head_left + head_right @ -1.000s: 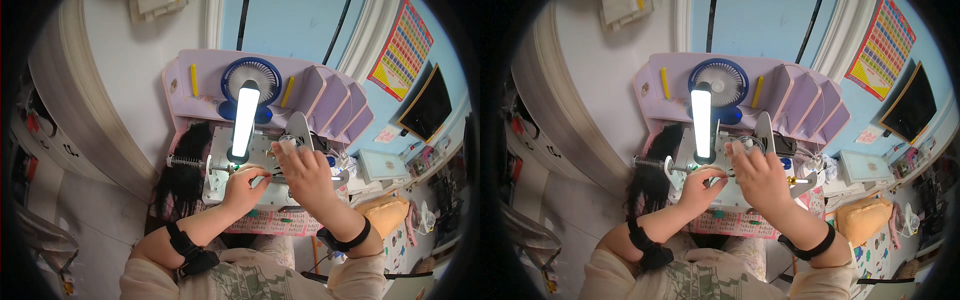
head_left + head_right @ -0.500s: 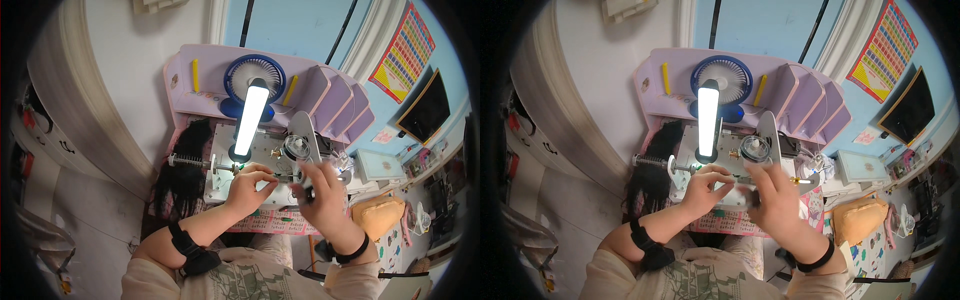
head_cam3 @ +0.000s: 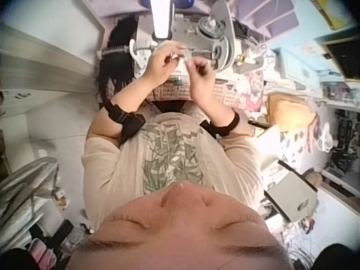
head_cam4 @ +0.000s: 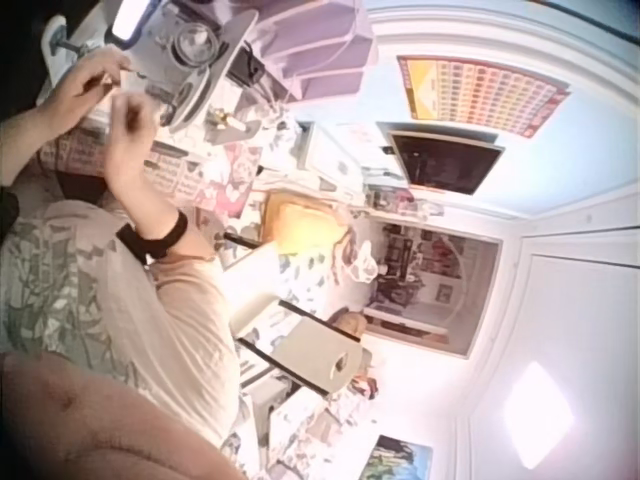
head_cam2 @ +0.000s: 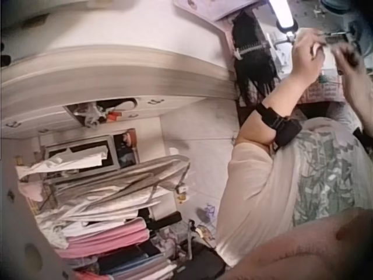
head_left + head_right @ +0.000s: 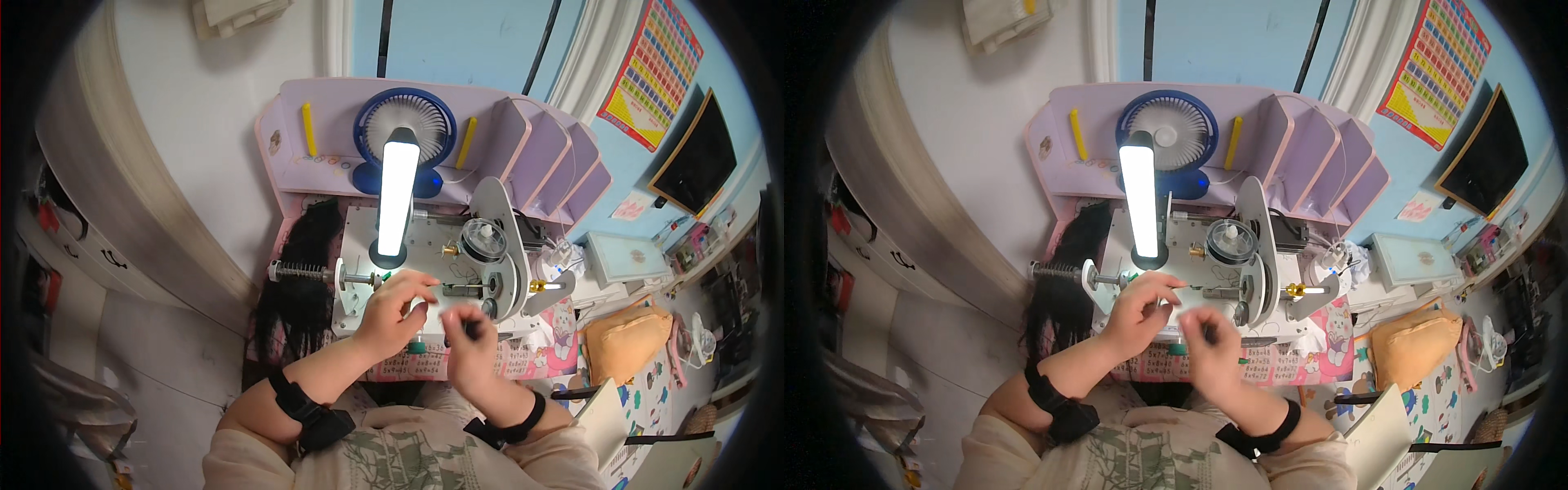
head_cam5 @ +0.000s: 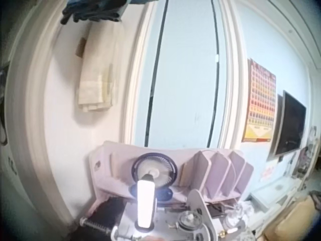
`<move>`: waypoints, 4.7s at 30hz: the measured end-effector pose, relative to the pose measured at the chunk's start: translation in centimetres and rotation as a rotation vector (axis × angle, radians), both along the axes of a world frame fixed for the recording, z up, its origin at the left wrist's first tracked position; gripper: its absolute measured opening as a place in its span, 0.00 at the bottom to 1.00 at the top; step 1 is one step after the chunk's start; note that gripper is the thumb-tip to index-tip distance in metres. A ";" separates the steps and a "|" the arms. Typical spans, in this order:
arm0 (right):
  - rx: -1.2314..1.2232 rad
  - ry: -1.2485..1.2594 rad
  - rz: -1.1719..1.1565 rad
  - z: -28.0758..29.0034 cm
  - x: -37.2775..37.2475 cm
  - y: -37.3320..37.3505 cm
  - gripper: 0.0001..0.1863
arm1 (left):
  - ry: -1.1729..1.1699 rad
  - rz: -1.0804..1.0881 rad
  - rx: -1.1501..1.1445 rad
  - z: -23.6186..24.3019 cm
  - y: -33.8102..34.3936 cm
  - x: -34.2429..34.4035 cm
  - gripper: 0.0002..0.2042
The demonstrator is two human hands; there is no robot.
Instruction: The recorder uses a winding machine to wind copper wire onto a small spool, using tweezers to guide the wire and adjust the components.
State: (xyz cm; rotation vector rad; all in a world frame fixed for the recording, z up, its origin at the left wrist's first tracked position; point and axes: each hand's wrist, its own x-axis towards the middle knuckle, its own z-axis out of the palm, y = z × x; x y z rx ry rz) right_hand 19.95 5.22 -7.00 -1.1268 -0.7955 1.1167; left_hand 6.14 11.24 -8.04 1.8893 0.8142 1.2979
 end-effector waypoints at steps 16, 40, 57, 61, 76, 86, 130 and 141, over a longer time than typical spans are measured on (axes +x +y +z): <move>0.285 0.992 0.538 -6.2 -1.8 11.1 0.04 | -0.085 0.512 -0.127 1.8 -0.3 5.2 0.11; 0.321 0.172 0.258 -5.3 0.1 0.5 0.01 | 0.058 0.137 0.119 0.7 -0.2 1.7 0.14; -0.202 0.869 0.285 -5.6 -2.2 7.8 0.05 | -0.170 0.356 -0.464 2.7 -0.4 3.9 0.06; -0.246 0.920 0.345 -2.9 -0.6 3.1 0.03 | 0.048 0.165 -0.191 1.8 -0.5 1.3 0.03; -0.088 0.686 0.296 -5.4 -0.7 6.6 0.03 | -0.035 0.306 -0.090 0.6 -0.3 3.6 0.14; 0.182 0.969 0.658 -6.6 -1.3 11.1 0.04 | -0.167 0.404 -0.369 2.0 0.0 4.6 0.08; 0.321 0.277 0.239 -3.9 0.0 0.8 0.07 | 0.093 -0.053 -0.159 2.4 -0.5 0.2 0.04; -0.076 0.429 0.035 -2.8 -1.0 3.1 0.08 | -0.092 -0.075 -0.178 1.0 -0.2 0.3 0.05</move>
